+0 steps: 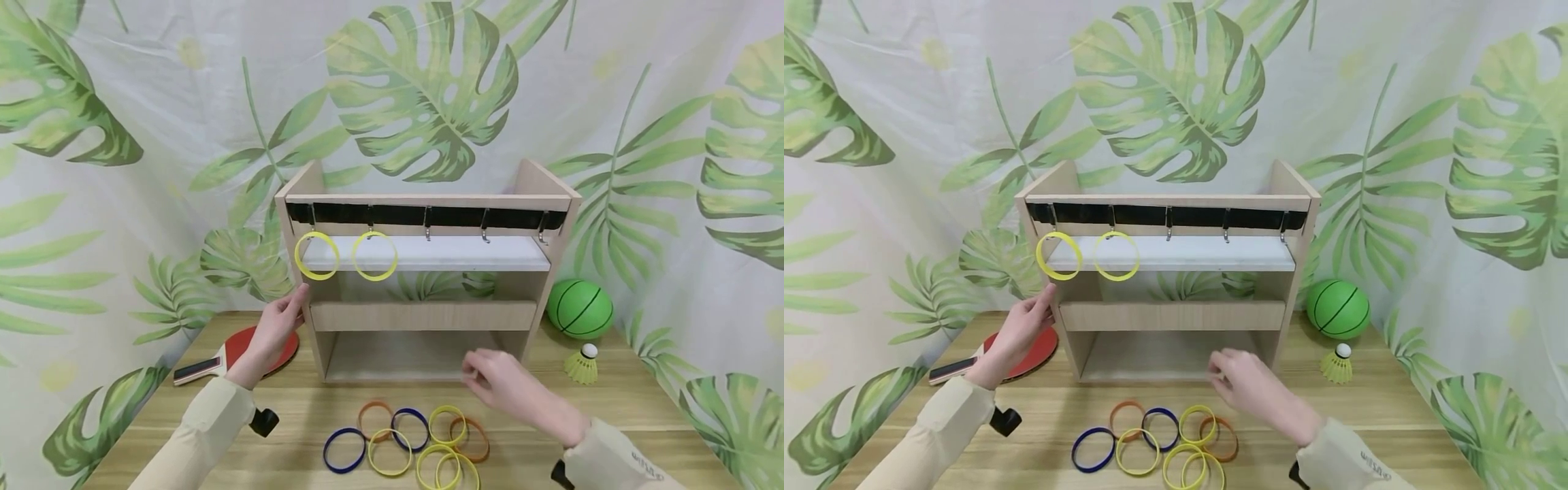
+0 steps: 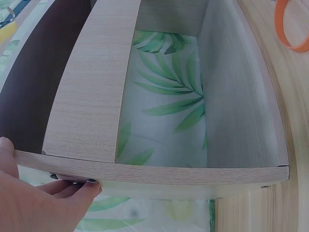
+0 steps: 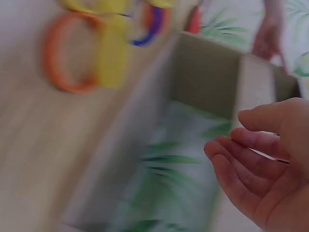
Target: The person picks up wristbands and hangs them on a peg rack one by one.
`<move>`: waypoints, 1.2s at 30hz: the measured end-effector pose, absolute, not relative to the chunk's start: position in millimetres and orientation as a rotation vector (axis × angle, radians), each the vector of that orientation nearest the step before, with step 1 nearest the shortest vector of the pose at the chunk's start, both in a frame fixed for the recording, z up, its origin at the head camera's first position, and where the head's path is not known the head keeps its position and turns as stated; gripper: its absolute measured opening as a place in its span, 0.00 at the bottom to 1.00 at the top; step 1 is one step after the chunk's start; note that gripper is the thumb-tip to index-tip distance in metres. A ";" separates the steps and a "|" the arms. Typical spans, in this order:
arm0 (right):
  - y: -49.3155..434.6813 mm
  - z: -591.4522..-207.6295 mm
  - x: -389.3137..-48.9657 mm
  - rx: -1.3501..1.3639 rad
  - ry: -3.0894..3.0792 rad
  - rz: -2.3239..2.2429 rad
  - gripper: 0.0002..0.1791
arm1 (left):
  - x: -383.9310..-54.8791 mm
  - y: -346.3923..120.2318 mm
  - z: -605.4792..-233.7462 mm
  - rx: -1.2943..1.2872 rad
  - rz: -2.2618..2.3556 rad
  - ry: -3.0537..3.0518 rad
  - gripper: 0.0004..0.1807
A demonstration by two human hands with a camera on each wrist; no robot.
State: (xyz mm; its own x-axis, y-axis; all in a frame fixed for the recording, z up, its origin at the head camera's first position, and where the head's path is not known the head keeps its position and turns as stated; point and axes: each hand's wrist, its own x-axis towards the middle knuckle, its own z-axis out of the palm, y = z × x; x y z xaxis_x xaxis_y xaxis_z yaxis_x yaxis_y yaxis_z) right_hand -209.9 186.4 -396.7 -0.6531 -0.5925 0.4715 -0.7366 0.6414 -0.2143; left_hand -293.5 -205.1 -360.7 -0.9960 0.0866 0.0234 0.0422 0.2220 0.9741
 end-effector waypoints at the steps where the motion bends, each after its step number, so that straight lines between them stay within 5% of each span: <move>1: 189.6 -408.2 -209.1 1.057 -2.520 0.573 0.07 | -293.7 -205.3 -360.8 0.124 1.934 2.425 0.44; 14: 209.6 -479.8 -206.4 1.039 -2.763 0.693 0.07 | -294.3 -205.7 -361.2 0.109 1.934 2.416 0.45; 36: 218.4 -468.4 -209.2 1.032 -2.663 0.612 0.09 | -294.2 -204.7 -361.2 0.105 1.946 2.414 0.45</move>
